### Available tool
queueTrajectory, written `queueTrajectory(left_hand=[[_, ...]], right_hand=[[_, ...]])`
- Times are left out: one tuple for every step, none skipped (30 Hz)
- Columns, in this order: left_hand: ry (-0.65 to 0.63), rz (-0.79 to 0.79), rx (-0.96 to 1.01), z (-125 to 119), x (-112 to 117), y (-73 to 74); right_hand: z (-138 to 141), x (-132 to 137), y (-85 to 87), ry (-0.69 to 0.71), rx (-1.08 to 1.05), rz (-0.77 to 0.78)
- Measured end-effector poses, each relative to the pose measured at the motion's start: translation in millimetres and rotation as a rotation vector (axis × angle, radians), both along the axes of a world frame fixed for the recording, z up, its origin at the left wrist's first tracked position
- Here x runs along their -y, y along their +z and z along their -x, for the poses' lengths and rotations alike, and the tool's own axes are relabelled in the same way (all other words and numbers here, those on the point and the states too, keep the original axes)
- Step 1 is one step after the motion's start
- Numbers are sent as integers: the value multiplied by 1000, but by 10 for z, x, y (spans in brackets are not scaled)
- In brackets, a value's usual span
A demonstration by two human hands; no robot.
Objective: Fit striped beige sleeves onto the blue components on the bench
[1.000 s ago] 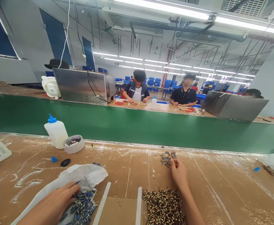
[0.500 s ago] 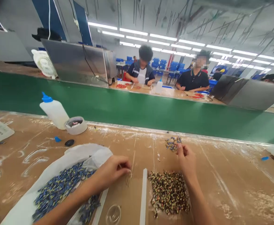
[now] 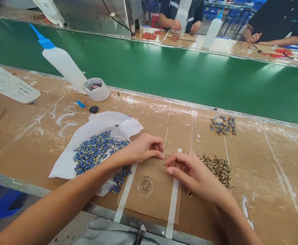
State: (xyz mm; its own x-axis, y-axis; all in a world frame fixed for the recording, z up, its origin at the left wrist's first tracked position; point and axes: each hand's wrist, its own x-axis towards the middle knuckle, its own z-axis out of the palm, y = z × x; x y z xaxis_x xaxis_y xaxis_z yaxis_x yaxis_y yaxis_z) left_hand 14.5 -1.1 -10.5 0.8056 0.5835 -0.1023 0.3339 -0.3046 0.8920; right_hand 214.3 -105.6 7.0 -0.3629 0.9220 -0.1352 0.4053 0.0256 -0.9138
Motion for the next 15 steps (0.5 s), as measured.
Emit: queueTrajectory(left_hand=[[-1,-9,1,-1,3,-11],[-1,-22,2,-3,7,-22],[0,-36,7,-5,12,-33],[1,-51,16,-9,19,-42],[2,-62,29,-13,26,-48],[2,-70,39,-16,36,-50],[3,-75,43,-19,47,-50],[4,-79,41,-21,59,-46],[6,-83,32,-22,72,-40],[10,-87,23,-20,84,-34],[15,-93,16,-18,95,-28],[19,-101,15,-14,102,-24],[22,-108,18,-11,106,-22],[20,-113,22,-7,106,-20],[17,-117,25,-4,104,-18]], right_hand=[[73,18,-14,23,4,10],[139,37,-30,37,11,15],[194,57,-47,47,21,17],[236,74,-64,57,30,19],[267,88,-81,67,35,19],[288,97,-95,78,35,21],[301,100,-106,90,33,23],[311,97,-112,100,30,22],[320,91,-115,110,32,20],[329,81,-114,118,36,16],[339,70,-112,124,40,9],[351,58,-110,129,44,0],[363,46,-109,128,44,-13],[374,36,-110,124,40,-28],[385,29,-113,121,33,-42]])
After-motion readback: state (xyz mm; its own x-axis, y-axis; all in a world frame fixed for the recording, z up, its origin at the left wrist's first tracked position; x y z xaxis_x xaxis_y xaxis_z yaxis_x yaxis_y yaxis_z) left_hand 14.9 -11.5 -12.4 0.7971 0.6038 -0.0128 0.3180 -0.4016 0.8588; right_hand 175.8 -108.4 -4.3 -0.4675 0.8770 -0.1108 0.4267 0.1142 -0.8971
